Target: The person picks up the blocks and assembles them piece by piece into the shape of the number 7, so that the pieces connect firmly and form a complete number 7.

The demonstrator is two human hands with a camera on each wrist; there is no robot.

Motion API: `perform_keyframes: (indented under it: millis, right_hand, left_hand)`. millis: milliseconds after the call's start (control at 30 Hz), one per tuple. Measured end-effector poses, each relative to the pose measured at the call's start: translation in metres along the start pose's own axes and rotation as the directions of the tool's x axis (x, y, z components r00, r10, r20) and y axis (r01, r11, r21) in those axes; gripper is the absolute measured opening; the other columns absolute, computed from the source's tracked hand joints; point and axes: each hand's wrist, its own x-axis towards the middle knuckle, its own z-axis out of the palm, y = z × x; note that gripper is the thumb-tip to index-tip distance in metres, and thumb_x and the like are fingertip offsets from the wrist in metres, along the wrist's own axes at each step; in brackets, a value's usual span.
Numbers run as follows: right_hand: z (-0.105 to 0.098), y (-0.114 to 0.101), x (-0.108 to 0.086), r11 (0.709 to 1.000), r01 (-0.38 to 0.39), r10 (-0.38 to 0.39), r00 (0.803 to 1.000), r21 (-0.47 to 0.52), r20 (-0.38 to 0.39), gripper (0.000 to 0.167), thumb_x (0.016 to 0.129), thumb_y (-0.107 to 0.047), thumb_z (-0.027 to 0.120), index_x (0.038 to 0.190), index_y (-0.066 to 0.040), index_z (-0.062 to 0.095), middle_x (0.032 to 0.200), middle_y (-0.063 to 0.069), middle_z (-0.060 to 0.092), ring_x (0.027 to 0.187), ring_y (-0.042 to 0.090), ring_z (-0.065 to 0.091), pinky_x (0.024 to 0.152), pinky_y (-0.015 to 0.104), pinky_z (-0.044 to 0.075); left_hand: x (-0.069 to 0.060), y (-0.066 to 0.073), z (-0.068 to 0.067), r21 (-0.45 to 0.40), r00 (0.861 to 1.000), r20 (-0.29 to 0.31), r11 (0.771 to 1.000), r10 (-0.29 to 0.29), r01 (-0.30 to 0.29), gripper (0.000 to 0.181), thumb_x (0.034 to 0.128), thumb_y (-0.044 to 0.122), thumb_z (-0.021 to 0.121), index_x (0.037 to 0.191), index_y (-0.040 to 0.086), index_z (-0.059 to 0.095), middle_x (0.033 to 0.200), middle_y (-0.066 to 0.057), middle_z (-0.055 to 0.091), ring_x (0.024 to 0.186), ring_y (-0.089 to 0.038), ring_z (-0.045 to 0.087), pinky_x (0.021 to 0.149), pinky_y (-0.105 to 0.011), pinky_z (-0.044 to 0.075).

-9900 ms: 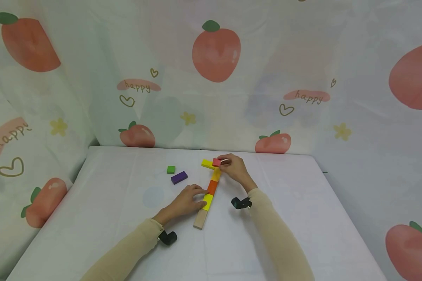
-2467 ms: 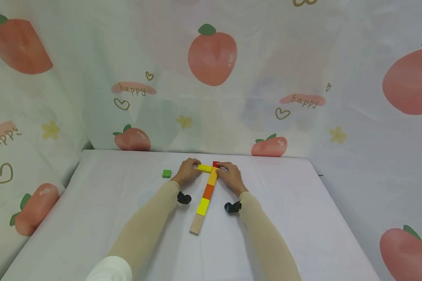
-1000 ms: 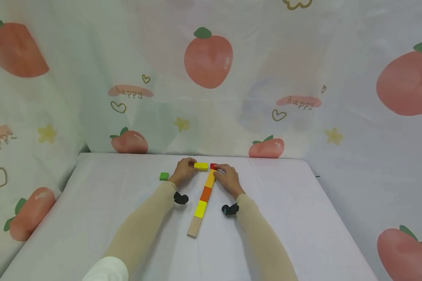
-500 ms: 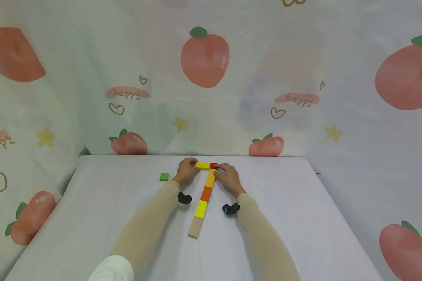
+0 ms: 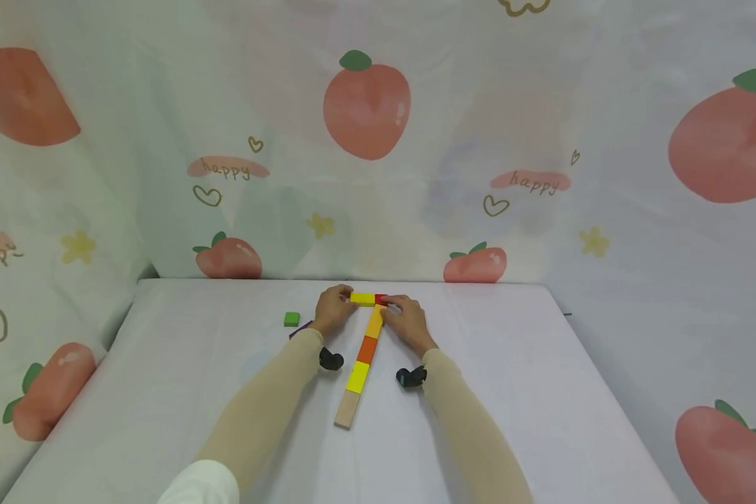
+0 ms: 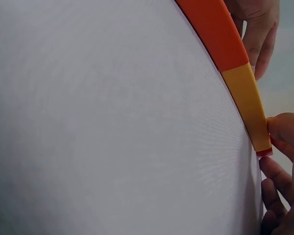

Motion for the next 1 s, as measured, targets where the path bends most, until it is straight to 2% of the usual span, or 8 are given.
perform_keyframes:
  millis: [500, 667, 867, 1000]
  right_hand:
    - [-0.001, 0.000, 0.001, 1.000, 0.021, -0.021, 1.000, 0.005, -0.001, 0.042, 0.097, -0.034, 0.059, 0.137, -0.021, 0.059, 0.148, 0.009, 0.048, 0.141, 0.035, 0.036, 0.117, 0.059, 0.026]
    - [-0.002, -0.001, 0.000, 1.000, 0.023, -0.023, 1.000, 0.004, -0.002, 0.042, 0.097, -0.035, 0.059, 0.137, -0.021, 0.059, 0.148, 0.010, 0.048, 0.141, 0.035, 0.035, 0.117, 0.059, 0.026]
    - [-0.002, -0.002, -0.001, 1.000, 0.006, -0.006, 1.000, 0.019, 0.011, 0.042, 0.097, -0.036, 0.060, 0.137, -0.023, 0.058, 0.149, 0.009, 0.046, 0.141, 0.034, 0.034, 0.117, 0.060, 0.026]
    - [-0.003, -0.003, -0.001, 0.999, -0.015, 0.015, 1.000, 0.030, 0.019, 0.043, 0.097, -0.036, 0.060, 0.137, -0.022, 0.058, 0.150, 0.008, 0.046, 0.141, 0.035, 0.034, 0.117, 0.060, 0.026]
  left_hand:
    - [0.001, -0.002, 0.003, 0.000, 1.000, 0.000, 1.000, -0.006, 0.006, 0.034, 0.0903, 0.017, 0.071, 0.123, 0.014, 0.064, 0.122, -0.006, 0.065, 0.108, -0.023, 0.056, 0.105, -0.038, 0.048]
    - [-0.002, 0.000, -0.003, 0.001, 1.000, 0.015, 1.000, 0.006, -0.006, 0.038, 0.0904, 0.019, 0.071, 0.127, 0.013, 0.062, 0.124, -0.007, 0.063, 0.108, -0.024, 0.056, 0.105, -0.038, 0.048]
    - [-0.004, 0.001, -0.015, -0.056, 0.998, 0.054, 0.998, 0.019, -0.016, 0.035, 0.0934, 0.018, 0.067, 0.127, 0.010, 0.061, 0.127, -0.010, 0.062, 0.111, -0.026, 0.056, 0.105, -0.040, 0.047]
    - [-0.003, -0.003, -0.022, -0.051, 0.995, 0.078, 0.997, 0.056, -0.052, 0.033, 0.0940, 0.021, 0.065, 0.125, 0.009, 0.063, 0.125, -0.010, 0.063, 0.110, -0.026, 0.058, 0.102, -0.039, 0.049]
